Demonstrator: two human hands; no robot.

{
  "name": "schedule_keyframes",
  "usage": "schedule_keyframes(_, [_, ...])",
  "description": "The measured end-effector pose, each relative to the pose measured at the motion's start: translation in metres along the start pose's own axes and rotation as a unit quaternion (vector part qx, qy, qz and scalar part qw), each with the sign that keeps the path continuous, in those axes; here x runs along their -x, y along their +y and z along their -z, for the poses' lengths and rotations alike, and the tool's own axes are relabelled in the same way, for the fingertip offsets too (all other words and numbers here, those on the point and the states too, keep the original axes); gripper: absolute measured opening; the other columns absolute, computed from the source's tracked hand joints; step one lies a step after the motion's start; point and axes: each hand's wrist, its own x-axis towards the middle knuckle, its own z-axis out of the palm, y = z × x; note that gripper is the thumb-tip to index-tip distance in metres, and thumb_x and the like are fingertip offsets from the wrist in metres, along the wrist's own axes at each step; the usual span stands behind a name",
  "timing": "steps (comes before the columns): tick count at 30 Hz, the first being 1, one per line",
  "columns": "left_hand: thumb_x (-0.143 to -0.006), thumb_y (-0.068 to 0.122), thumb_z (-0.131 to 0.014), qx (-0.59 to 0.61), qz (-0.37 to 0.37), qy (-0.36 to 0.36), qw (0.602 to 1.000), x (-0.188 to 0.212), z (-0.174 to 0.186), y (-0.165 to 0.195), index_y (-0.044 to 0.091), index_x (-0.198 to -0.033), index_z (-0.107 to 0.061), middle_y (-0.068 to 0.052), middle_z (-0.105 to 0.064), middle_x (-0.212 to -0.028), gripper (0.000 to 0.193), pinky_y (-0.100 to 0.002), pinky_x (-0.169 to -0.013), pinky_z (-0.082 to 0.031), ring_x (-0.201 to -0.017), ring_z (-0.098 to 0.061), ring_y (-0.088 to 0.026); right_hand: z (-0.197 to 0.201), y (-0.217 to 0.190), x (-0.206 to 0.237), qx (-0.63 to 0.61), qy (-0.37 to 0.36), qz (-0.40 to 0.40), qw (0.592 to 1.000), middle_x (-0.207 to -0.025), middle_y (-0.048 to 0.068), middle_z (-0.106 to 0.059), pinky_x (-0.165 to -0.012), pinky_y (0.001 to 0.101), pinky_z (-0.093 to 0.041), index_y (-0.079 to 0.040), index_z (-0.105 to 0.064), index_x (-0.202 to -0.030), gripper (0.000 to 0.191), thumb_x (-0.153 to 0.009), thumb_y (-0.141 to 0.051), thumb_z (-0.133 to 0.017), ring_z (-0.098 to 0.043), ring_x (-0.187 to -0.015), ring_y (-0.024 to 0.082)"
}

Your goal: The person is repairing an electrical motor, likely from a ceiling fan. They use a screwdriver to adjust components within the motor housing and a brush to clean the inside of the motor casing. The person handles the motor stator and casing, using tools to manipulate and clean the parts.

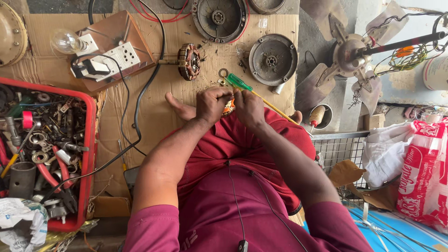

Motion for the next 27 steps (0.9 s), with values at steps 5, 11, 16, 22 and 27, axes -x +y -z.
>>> schedule_keyframes(5, [-0.09, 0.008, -0.078, 0.054, 0.145, -0.006, 0.988, -0.002, 0.002, 0.003, 0.008, -0.095, -0.079, -0.006, -0.079, -0.091, 0.005, -0.028, -0.068, -0.063, -0.077, -0.076, -0.012, 0.017, 0.018, -0.001, -0.256, 0.017, -0.163, 0.953, -0.076, 0.006, -0.058, -0.051, 0.0342, -0.043, -0.001, -0.065, -0.093, 0.042, -0.11, -0.039, -0.057, -0.049, -0.061, 0.016])
schedule_keyframes(11, [-0.087, 0.014, -0.084, 0.037, 0.068, 0.012, 0.997, -0.012, 0.01, 0.014, 0.006, -0.096, -0.081, -0.007, -0.075, -0.098, 0.012, -0.031, -0.078, -0.061, -0.087, -0.072, -0.015, -0.021, 0.028, 0.001, -0.384, -0.05, -0.075, 0.919, -0.103, 0.006, -0.071, -0.08, 0.0302, -0.062, -0.003, -0.069, -0.115, 0.02, -0.096, -0.01, -0.066, -0.069, -0.089, 0.013])
schedule_keyframes(16, [-0.087, 0.014, -0.086, 0.059, 0.026, 0.01, 0.998, -0.014, 0.01, 0.018, 0.008, -0.098, -0.082, -0.008, -0.072, -0.102, 0.013, -0.031, -0.081, -0.061, -0.092, -0.07, -0.018, -0.047, 0.025, -0.004, -0.469, -0.033, -0.007, 0.883, -0.114, 0.014, -0.073, -0.092, 0.033, -0.059, 0.002, -0.071, -0.121, 0.02, -0.102, -0.003, -0.067, -0.069, -0.101, 0.019])
schedule_keyframes(22, [-0.084, 0.005, -0.08, -0.02, 0.155, 0.061, 0.986, -0.001, 0.0, -0.012, 0.007, -0.121, -0.073, -0.009, -0.077, -0.114, 0.038, -0.029, -0.087, -0.062, -0.098, -0.076, -0.017, -0.036, 0.025, -0.016, -0.609, 0.009, -0.145, 0.78, -0.11, 0.012, -0.073, -0.092, 0.0336, -0.064, 0.003, -0.07, -0.116, 0.023, -0.095, -0.004, -0.072, -0.073, -0.099, 0.02])
schedule_keyframes(27, [-0.078, 0.006, -0.085, -0.022, 0.224, 0.031, 0.974, 0.014, -0.014, -0.027, 0.005, -0.12, -0.073, -0.012, -0.077, -0.109, 0.043, -0.031, -0.086, -0.06, -0.097, -0.076, -0.019, -0.036, 0.029, -0.02, -0.573, 0.027, -0.161, 0.803, -0.105, 0.011, -0.074, -0.084, 0.0326, -0.064, 0.002, -0.068, -0.114, 0.022, -0.093, -0.003, -0.074, -0.073, -0.093, 0.02])
